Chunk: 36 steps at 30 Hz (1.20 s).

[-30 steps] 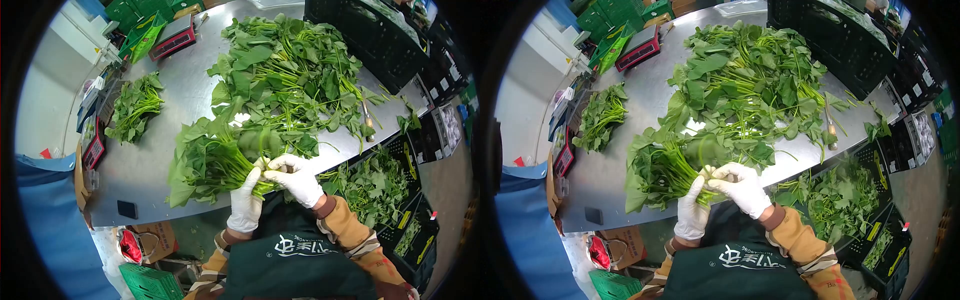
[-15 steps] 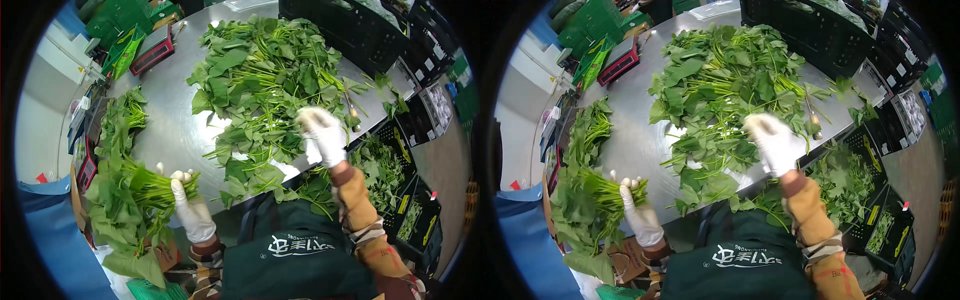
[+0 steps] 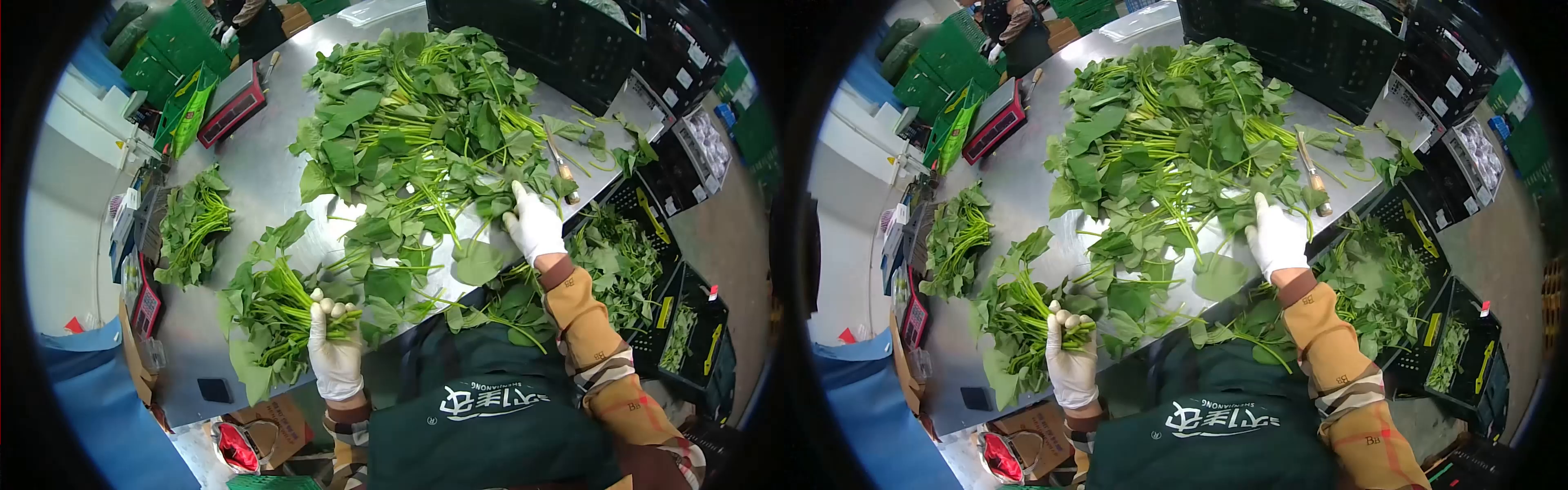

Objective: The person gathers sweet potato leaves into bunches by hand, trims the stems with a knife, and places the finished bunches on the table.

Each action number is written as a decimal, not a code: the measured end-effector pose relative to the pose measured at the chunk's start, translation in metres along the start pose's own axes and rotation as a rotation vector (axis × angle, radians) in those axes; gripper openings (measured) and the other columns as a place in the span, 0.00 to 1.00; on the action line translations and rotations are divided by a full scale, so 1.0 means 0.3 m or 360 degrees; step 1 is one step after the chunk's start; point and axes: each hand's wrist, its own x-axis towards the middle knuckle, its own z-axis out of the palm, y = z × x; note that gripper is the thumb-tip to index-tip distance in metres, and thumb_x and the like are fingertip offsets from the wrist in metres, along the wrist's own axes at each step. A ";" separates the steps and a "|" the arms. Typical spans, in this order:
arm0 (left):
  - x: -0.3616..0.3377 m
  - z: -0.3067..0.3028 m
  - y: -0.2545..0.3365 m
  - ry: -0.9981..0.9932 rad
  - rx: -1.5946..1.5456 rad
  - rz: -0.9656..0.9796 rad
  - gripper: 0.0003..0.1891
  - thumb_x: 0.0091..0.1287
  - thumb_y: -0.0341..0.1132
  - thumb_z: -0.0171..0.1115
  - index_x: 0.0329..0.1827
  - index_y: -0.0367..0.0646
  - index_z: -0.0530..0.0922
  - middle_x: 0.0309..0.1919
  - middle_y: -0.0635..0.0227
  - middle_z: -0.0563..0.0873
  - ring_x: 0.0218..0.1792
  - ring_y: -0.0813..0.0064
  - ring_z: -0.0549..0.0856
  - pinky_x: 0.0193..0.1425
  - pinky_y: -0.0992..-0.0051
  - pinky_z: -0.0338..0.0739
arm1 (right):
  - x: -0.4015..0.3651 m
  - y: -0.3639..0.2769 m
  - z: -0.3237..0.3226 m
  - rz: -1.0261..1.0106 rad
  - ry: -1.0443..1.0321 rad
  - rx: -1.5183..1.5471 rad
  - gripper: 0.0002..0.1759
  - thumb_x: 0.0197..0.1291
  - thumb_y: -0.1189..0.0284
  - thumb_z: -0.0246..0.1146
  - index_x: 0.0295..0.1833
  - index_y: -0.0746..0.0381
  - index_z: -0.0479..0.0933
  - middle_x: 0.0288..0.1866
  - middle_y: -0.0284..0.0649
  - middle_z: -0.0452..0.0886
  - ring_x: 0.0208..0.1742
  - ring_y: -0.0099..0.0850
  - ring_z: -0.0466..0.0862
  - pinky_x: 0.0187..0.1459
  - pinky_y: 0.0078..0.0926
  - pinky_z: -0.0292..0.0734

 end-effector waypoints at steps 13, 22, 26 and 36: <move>-0.035 0.027 -0.040 -0.0005 0.0026 -0.0114 0.11 0.74 0.33 0.55 0.57 0.42 0.73 0.39 0.71 0.79 0.41 0.75 0.79 0.59 0.67 0.73 | -0.014 -0.192 0.082 -0.0272 -0.0433 0.1432 0.08 0.61 0.69 0.66 0.38 0.63 0.80 0.29 0.36 0.82 0.28 0.26 0.80 0.33 0.27 0.76; -0.015 0.107 -0.162 0.0123 0.0307 -0.0183 0.10 0.71 0.27 0.58 0.54 0.45 0.77 0.47 0.64 0.86 0.43 0.73 0.84 0.55 0.67 0.77 | -0.167 -0.334 -0.071 -0.0389 -0.0296 0.1678 0.10 0.60 0.72 0.70 0.45 0.63 0.81 0.32 0.27 0.79 0.30 0.14 0.73 0.32 0.15 0.70; -0.015 0.132 -0.199 0.0228 0.0511 -0.0147 0.12 0.68 0.23 0.60 0.52 0.43 0.78 0.49 0.64 0.85 0.47 0.75 0.84 0.54 0.72 0.79 | -0.219 -0.388 -0.031 -0.0862 -0.0015 0.1230 0.11 0.53 0.73 0.73 0.40 0.61 0.80 0.27 0.34 0.76 0.26 0.26 0.75 0.29 0.22 0.70; -0.011 0.114 -0.190 0.0298 0.0835 -0.0065 0.14 0.63 0.24 0.67 0.52 0.37 0.80 0.47 0.68 0.85 0.46 0.78 0.83 0.53 0.76 0.79 | -0.214 -0.419 -0.068 -0.0465 -0.0601 0.1645 0.14 0.60 0.70 0.69 0.49 0.65 0.81 0.36 0.30 0.80 0.34 0.17 0.75 0.38 0.18 0.73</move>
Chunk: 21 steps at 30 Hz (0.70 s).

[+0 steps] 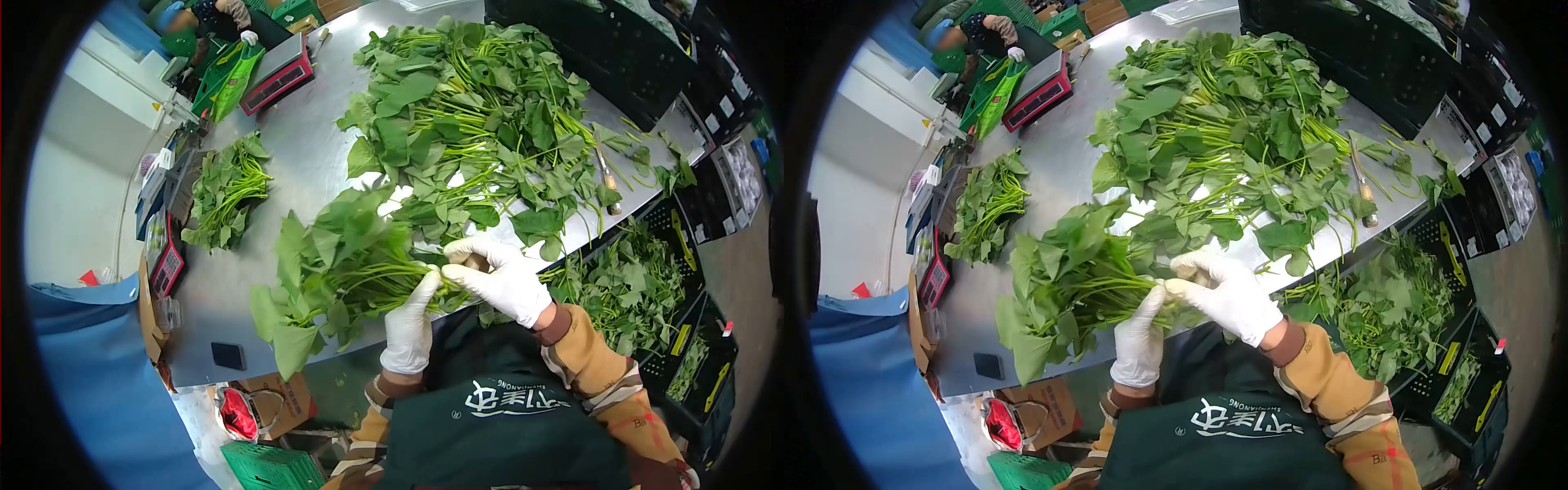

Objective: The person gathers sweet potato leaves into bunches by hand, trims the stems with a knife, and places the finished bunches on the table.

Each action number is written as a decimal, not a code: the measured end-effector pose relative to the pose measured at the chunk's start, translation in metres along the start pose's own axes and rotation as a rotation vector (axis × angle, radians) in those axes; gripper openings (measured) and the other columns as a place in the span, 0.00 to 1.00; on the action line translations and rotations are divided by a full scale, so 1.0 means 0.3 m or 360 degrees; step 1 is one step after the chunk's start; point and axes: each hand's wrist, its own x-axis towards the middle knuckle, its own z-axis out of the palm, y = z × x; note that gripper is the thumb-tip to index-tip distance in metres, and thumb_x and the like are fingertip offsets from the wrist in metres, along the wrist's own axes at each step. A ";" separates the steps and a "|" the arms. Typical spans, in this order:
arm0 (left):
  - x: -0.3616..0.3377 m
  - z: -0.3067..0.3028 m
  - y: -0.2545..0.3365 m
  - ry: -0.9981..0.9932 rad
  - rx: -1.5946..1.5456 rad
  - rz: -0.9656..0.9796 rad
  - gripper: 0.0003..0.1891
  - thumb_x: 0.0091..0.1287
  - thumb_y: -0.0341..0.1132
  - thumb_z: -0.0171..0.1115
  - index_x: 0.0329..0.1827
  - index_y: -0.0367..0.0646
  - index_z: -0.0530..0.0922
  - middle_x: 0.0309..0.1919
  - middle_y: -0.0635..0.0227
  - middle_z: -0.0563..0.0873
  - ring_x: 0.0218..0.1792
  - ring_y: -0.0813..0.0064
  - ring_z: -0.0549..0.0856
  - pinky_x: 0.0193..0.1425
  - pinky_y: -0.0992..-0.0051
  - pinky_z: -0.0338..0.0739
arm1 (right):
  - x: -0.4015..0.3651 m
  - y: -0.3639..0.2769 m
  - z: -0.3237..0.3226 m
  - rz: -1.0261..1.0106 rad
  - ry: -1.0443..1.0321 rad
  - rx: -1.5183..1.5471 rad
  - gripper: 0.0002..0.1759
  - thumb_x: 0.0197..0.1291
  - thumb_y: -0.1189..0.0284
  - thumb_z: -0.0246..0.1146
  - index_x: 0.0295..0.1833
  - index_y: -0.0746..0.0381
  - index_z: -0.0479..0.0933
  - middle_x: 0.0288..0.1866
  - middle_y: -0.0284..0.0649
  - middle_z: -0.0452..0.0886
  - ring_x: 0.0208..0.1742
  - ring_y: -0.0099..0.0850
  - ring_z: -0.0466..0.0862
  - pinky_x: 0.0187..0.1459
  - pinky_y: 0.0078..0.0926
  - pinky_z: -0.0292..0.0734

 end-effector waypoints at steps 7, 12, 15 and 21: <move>0.025 -0.040 -0.064 -0.0043 0.0227 -0.0199 0.17 0.61 0.21 0.68 0.53 0.37 0.78 0.48 0.69 0.84 0.46 0.78 0.83 0.51 0.77 0.79 | 0.007 0.030 0.024 0.0065 -0.0059 0.0171 0.08 0.58 0.76 0.67 0.43 0.67 0.82 0.36 0.37 0.79 0.35 0.24 0.79 0.39 0.21 0.74; 0.026 0.009 0.033 -0.0046 -0.0130 0.0082 0.07 0.70 0.35 0.63 0.46 0.43 0.80 0.40 0.68 0.85 0.43 0.78 0.82 0.50 0.78 0.76 | 0.025 0.078 -0.029 0.0080 0.0553 0.0577 0.07 0.66 0.70 0.62 0.40 0.63 0.80 0.32 0.33 0.81 0.29 0.19 0.76 0.36 0.17 0.70; 0.072 -0.068 0.120 0.0101 -0.0184 0.0520 0.07 0.71 0.34 0.61 0.48 0.44 0.79 0.42 0.66 0.84 0.46 0.72 0.83 0.54 0.71 0.80 | 0.103 0.062 -0.138 0.0426 0.1027 0.1574 0.14 0.69 0.63 0.59 0.47 0.64 0.79 0.36 0.35 0.83 0.31 0.20 0.79 0.34 0.18 0.73; 0.056 -0.124 0.152 0.0014 -0.0317 0.0490 0.09 0.72 0.33 0.60 0.51 0.44 0.76 0.42 0.68 0.84 0.44 0.72 0.83 0.55 0.68 0.79 | 0.289 0.264 -0.180 -0.0363 0.0530 -0.0545 0.13 0.61 0.69 0.64 0.51 0.60 0.82 0.44 0.40 0.84 0.46 0.35 0.82 0.43 0.28 0.75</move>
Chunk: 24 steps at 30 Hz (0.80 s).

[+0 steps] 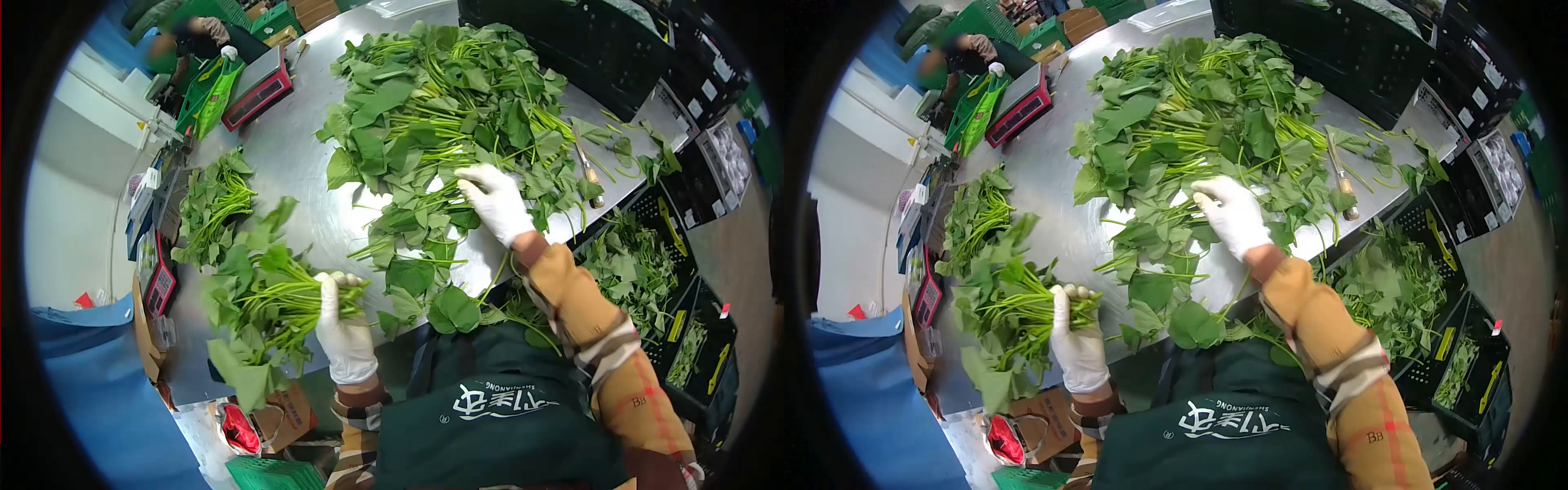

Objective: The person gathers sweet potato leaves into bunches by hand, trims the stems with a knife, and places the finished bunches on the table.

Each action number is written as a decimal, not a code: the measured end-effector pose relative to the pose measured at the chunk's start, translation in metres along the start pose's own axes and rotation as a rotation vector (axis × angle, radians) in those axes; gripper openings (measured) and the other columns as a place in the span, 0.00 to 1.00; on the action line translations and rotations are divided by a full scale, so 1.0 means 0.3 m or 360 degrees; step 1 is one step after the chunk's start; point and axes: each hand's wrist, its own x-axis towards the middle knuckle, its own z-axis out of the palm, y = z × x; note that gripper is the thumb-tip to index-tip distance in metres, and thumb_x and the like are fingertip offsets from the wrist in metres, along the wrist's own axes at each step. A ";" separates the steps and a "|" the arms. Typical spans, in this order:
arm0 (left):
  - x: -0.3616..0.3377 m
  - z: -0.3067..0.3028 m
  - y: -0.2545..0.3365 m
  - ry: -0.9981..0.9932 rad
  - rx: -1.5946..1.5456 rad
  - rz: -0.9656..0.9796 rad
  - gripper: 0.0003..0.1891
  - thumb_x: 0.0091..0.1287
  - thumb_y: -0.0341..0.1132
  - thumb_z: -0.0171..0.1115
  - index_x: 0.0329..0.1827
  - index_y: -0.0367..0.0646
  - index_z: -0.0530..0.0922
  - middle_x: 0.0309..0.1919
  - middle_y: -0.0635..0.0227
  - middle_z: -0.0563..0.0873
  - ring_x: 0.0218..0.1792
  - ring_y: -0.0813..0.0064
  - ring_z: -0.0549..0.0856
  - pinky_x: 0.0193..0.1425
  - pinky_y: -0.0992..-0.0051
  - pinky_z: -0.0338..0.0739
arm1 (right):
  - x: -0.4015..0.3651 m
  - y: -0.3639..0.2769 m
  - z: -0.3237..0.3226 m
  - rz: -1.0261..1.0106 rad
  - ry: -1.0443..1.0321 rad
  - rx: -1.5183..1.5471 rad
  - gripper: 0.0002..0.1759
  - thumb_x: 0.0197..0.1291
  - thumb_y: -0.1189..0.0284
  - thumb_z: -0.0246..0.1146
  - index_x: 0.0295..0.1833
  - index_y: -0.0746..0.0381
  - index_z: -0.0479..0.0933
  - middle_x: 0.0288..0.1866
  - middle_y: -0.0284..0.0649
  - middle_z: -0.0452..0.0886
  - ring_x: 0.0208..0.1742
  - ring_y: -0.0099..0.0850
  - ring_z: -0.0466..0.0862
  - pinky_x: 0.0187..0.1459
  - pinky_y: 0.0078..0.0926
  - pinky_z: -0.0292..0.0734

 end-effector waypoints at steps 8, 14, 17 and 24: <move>-0.019 -0.043 -0.025 -0.0012 0.0009 -0.0079 0.09 0.72 0.33 0.59 0.52 0.43 0.75 0.41 0.67 0.83 0.43 0.72 0.82 0.53 0.68 0.77 | 0.123 -0.036 -0.060 -0.0201 -0.0334 -0.0790 0.07 0.54 0.68 0.69 0.38 0.56 0.85 0.34 0.38 0.82 0.40 0.35 0.80 0.42 0.36 0.74; -0.023 -0.013 -0.027 0.0031 -0.0033 -0.0144 0.09 0.70 0.31 0.61 0.51 0.41 0.75 0.39 0.66 0.83 0.42 0.71 0.81 0.54 0.70 0.76 | 0.040 -0.080 -0.239 0.0621 -0.0920 -0.0738 0.09 0.60 0.70 0.68 0.35 0.66 0.83 0.26 0.33 0.84 0.22 0.18 0.77 0.28 0.18 0.75; -0.041 0.012 -0.035 0.0021 -0.0020 -0.0171 0.10 0.70 0.30 0.61 0.52 0.41 0.74 0.38 0.66 0.82 0.41 0.71 0.81 0.54 0.70 0.76 | -0.028 -0.080 -0.262 0.0957 -0.0718 0.0571 0.08 0.62 0.70 0.67 0.38 0.65 0.83 0.30 0.35 0.85 0.23 0.16 0.77 0.26 0.15 0.72; -0.107 0.118 -0.076 -0.0153 -0.0041 -0.0392 0.10 0.69 0.28 0.61 0.52 0.42 0.76 0.41 0.66 0.83 0.41 0.70 0.82 0.54 0.66 0.77 | -0.150 -0.221 -0.156 0.0761 -0.0345 0.1299 0.12 0.62 0.73 0.67 0.48 0.69 0.81 0.39 0.39 0.86 0.35 0.21 0.82 0.39 0.17 0.77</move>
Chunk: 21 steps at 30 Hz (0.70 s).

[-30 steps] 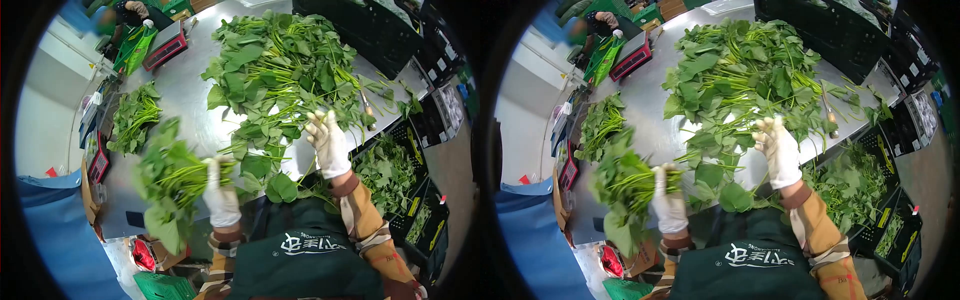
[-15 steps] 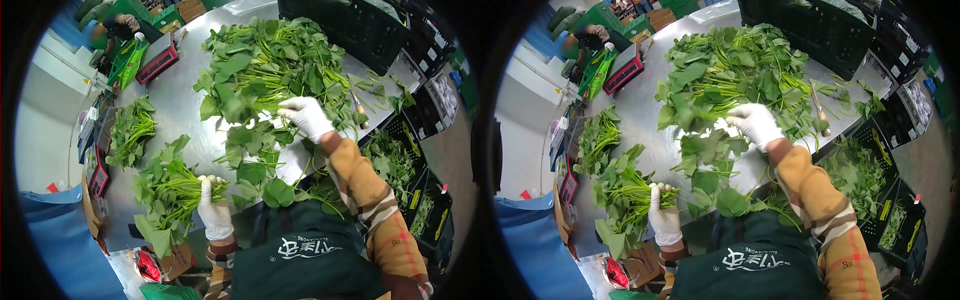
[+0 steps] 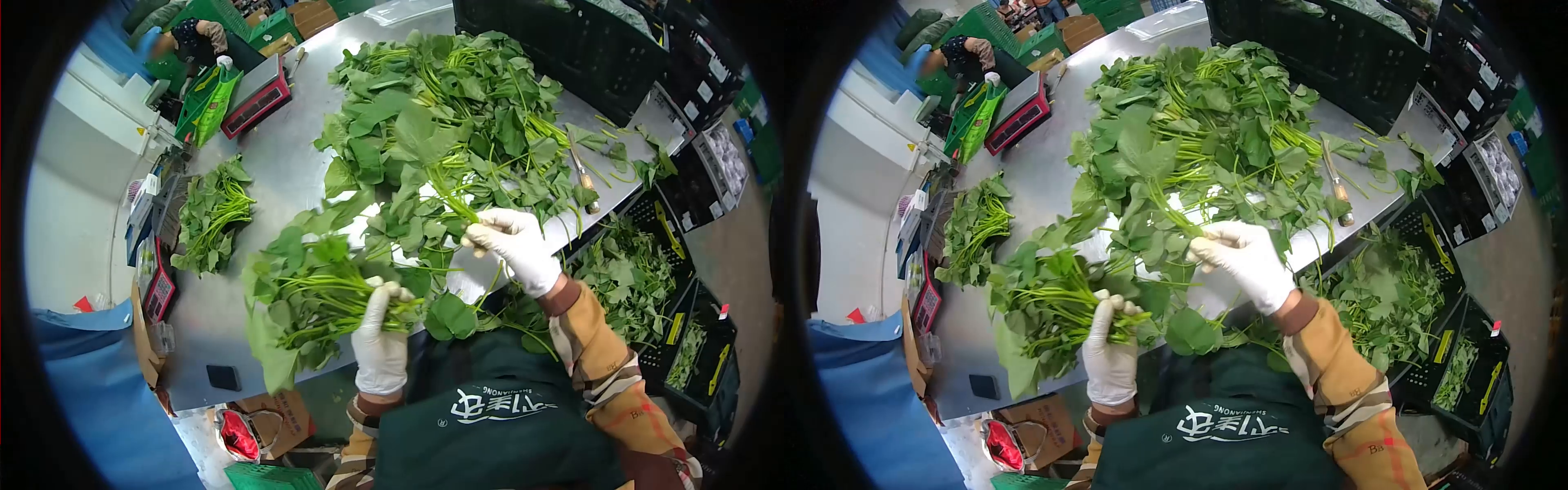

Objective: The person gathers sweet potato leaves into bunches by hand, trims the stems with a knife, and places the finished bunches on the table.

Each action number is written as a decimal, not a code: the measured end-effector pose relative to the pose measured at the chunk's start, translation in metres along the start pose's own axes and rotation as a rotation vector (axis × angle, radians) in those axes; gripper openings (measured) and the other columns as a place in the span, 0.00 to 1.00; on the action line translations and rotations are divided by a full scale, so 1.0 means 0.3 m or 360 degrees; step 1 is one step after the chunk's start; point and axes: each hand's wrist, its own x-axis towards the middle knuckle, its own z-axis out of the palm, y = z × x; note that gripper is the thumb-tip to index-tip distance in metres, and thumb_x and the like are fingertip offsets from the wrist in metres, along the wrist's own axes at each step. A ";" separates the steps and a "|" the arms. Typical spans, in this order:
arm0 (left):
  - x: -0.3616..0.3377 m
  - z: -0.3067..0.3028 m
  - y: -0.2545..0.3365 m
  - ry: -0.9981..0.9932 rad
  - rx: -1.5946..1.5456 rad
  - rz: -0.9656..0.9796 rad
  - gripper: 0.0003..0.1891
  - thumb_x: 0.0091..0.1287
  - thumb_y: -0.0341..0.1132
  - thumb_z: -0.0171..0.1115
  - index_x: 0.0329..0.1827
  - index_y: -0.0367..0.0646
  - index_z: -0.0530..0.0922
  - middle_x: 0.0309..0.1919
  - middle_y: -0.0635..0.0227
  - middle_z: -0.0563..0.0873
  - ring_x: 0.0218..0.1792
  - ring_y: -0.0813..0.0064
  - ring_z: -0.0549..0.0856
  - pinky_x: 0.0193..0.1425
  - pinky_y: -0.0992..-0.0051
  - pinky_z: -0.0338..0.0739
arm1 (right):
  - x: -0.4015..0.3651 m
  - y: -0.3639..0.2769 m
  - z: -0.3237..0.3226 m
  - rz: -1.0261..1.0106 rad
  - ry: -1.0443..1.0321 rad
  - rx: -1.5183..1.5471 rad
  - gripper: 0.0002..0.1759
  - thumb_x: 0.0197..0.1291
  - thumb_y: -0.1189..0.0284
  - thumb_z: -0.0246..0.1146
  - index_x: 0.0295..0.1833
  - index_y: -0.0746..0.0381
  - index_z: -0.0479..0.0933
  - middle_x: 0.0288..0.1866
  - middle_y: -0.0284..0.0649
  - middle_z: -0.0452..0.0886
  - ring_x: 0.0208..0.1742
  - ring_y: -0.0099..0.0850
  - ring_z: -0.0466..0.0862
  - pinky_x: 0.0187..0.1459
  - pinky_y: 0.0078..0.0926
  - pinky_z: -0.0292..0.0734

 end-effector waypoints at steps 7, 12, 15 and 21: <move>-0.001 0.011 -0.085 0.0102 0.0103 -0.0142 0.12 0.67 0.22 0.61 0.51 0.44 0.77 0.50 0.65 0.84 0.50 0.72 0.84 0.57 0.69 0.79 | -0.089 0.068 0.149 -0.1141 -0.0087 -0.1705 0.19 0.55 0.70 0.68 0.54 0.59 0.80 0.32 0.39 0.80 0.33 0.38 0.80 0.36 0.31 0.76; 0.007 -0.038 -0.085 0.0203 -0.0008 -0.0209 0.15 0.67 0.22 0.62 0.55 0.44 0.77 0.51 0.70 0.83 0.50 0.75 0.82 0.55 0.72 0.79 | -0.110 0.091 0.170 -0.0937 -0.0273 -0.1336 0.17 0.56 0.73 0.68 0.53 0.60 0.80 0.39 0.37 0.80 0.38 0.34 0.81 0.39 0.28 0.76; 0.001 -0.034 -0.084 0.0218 0.0090 -0.0169 0.16 0.67 0.22 0.61 0.57 0.44 0.76 0.50 0.69 0.83 0.49 0.75 0.82 0.54 0.73 0.78 | -0.115 0.079 0.173 -0.0167 -0.0291 -0.0596 0.14 0.57 0.74 0.68 0.50 0.62 0.82 0.38 0.34 0.83 0.38 0.27 0.82 0.43 0.24 0.77; -0.034 -0.013 -0.035 -0.0127 0.0589 -0.0076 0.16 0.63 0.24 0.65 0.53 0.42 0.76 0.43 0.69 0.82 0.43 0.77 0.81 0.52 0.74 0.77 | -0.087 0.126 0.113 0.0504 -0.0547 0.0183 0.09 0.58 0.75 0.69 0.44 0.62 0.81 0.38 0.32 0.83 0.38 0.20 0.81 0.43 0.19 0.77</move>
